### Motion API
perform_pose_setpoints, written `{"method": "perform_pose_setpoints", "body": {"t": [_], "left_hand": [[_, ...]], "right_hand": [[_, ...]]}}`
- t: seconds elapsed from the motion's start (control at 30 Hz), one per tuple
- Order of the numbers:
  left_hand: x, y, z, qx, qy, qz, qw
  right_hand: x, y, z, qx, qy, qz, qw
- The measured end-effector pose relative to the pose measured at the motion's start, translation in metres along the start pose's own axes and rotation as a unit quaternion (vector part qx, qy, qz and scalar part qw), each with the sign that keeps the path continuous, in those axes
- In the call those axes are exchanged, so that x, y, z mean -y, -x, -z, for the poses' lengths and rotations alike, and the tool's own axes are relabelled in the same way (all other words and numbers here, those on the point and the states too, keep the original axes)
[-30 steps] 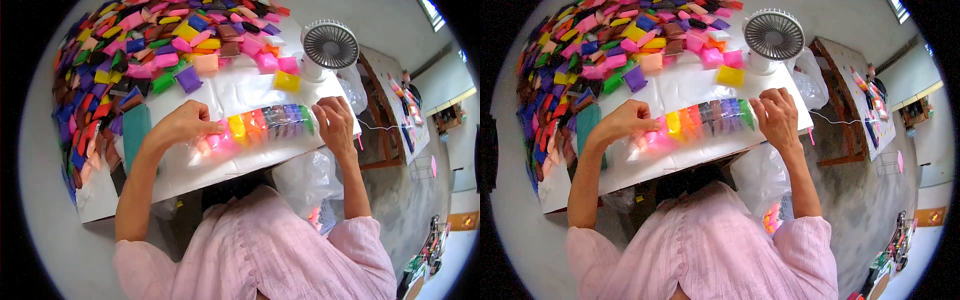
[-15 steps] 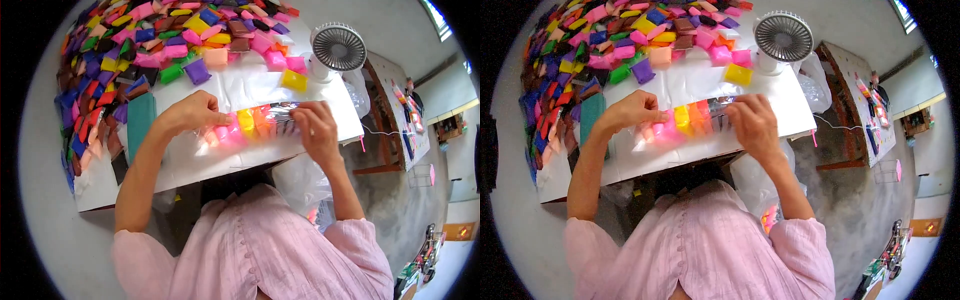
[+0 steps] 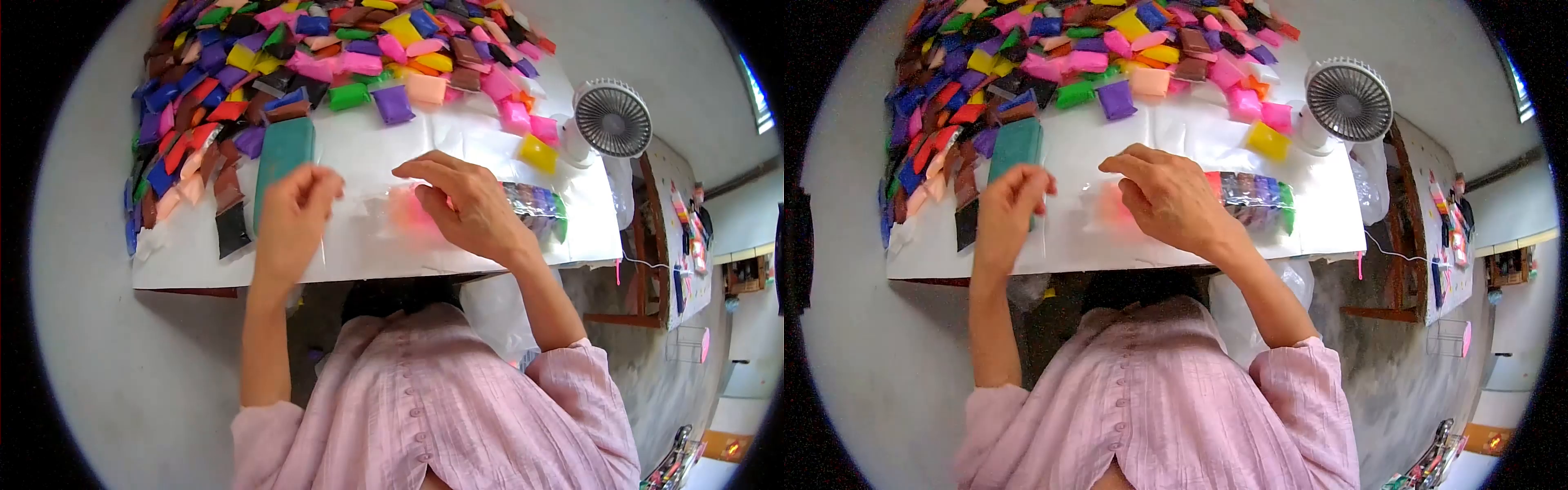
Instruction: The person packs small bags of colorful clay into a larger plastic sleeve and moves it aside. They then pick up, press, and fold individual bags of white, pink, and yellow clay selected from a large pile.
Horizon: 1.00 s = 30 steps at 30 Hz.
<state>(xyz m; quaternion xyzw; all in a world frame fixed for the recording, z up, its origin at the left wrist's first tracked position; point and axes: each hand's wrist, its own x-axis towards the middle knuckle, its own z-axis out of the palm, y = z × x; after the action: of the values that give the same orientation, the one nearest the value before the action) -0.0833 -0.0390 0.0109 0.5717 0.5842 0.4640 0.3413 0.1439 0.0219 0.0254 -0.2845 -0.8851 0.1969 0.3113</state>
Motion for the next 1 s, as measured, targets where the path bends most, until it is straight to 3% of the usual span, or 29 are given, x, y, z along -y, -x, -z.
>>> {"method": "perform_pose_setpoints", "body": {"t": [0.17, 0.27, 0.37, 0.47, 0.57, 0.77, 0.87, 1.0], "left_hand": [[-0.007, 0.043, -0.028, 0.011, 0.063, -0.030, 0.997], [-0.010, 0.051, -0.034, -0.021, 0.016, -0.034, 0.999], [-0.005, 0.059, -0.041, -0.032, 0.107, 0.036, 0.993], [0.002, 0.061, -0.047, -0.060, 0.138, -0.011, 0.989], [0.001, 0.063, -0.047, -0.080, 0.067, -0.100, 0.989], [0.000, 0.068, -0.052, -0.082, 0.018, -0.087, 0.993], [0.001, 0.067, -0.056, -0.120, -0.155, -0.151, 0.969], [0.000, 0.069, -0.058, -0.123, -0.234, -0.163, 0.951]], "right_hand": [[-0.004, 0.001, -0.005, 0.017, -0.037, -0.015, 0.999], [-0.007, 0.002, -0.006, 0.001, -0.073, -0.018, 0.997], [-0.005, 0.002, -0.004, 0.001, -0.077, -0.031, 0.997], [-0.004, 0.002, -0.001, 0.011, -0.089, -0.033, 0.995], [-0.006, 0.002, -0.001, 0.009, -0.112, -0.019, 0.994], [-0.009, 0.004, -0.002, 0.003, -0.125, 0.016, 0.992], [-0.009, 0.005, -0.002, 0.001, -0.129, 0.017, 0.992], [-0.011, 0.006, -0.004, 0.001, -0.121, 0.014, 0.993]]}}
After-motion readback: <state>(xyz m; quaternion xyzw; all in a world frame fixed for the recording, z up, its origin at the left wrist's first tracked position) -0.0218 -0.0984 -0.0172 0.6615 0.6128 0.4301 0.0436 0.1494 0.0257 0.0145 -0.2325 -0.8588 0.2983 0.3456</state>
